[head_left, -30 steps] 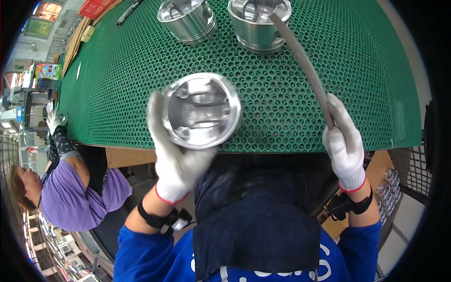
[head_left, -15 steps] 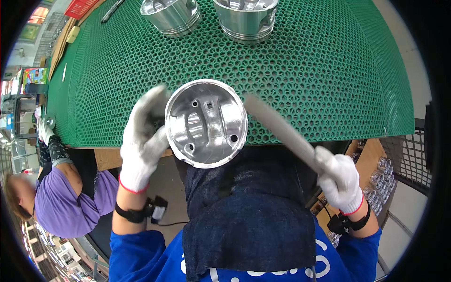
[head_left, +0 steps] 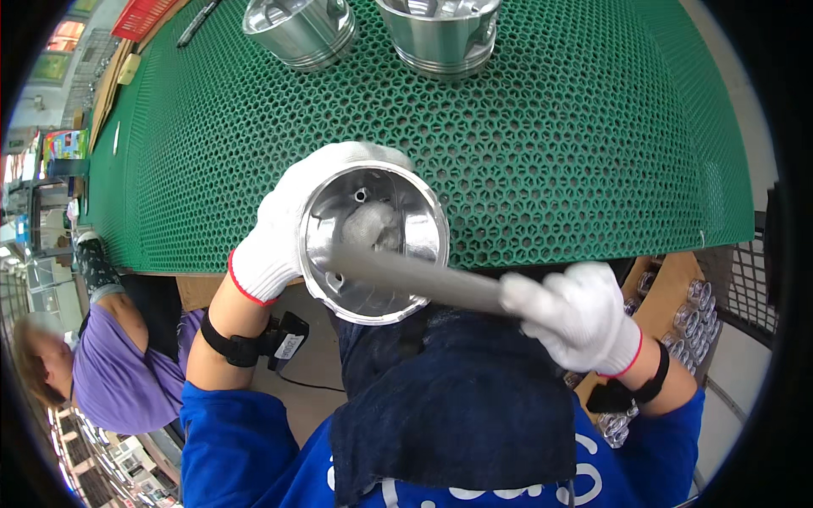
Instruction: Filing the inner surfaces of metal engine pistons.
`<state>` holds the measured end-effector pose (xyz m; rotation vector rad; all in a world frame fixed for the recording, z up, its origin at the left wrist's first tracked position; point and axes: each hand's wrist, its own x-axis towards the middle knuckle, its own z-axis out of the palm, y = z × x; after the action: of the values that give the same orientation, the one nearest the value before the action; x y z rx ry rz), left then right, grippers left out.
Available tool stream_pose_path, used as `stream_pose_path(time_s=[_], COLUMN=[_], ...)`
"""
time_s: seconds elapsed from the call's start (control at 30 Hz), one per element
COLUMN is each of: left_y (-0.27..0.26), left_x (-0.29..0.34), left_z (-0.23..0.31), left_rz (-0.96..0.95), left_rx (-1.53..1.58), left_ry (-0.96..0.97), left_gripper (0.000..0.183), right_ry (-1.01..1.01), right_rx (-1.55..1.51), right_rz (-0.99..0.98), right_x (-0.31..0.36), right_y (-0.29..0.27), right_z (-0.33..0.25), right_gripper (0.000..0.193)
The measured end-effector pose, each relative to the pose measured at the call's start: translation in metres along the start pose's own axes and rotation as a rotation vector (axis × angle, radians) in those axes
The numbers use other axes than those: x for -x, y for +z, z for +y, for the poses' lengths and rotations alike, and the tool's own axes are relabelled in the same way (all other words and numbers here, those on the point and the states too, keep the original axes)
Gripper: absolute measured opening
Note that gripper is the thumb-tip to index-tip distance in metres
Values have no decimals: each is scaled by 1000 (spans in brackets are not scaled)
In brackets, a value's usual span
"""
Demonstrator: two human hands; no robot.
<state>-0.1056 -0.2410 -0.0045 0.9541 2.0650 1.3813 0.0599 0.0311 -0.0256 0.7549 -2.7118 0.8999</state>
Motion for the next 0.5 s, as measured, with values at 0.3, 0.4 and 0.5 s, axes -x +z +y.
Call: stream_pose_path(time_s=[0.3, 0.4, 0.5], left_y=[1, 2, 3], left_x=[4, -1, -10], left_z=[-4, 5, 3], left_rz=[5, -10, -59], left_rx=[238, 95, 1], left_ry=[-70, -65, -16], left_gripper=[50, 49, 45], right_ry=[40, 13, 103], right_rx=[-65, 18, -132], right_rz=[-103, -124, -100], right_x=[-7, -23, -91], right_y=[-14, -20, -8], right_z=[9, 13, 13], right_gripper=[60, 58, 50])
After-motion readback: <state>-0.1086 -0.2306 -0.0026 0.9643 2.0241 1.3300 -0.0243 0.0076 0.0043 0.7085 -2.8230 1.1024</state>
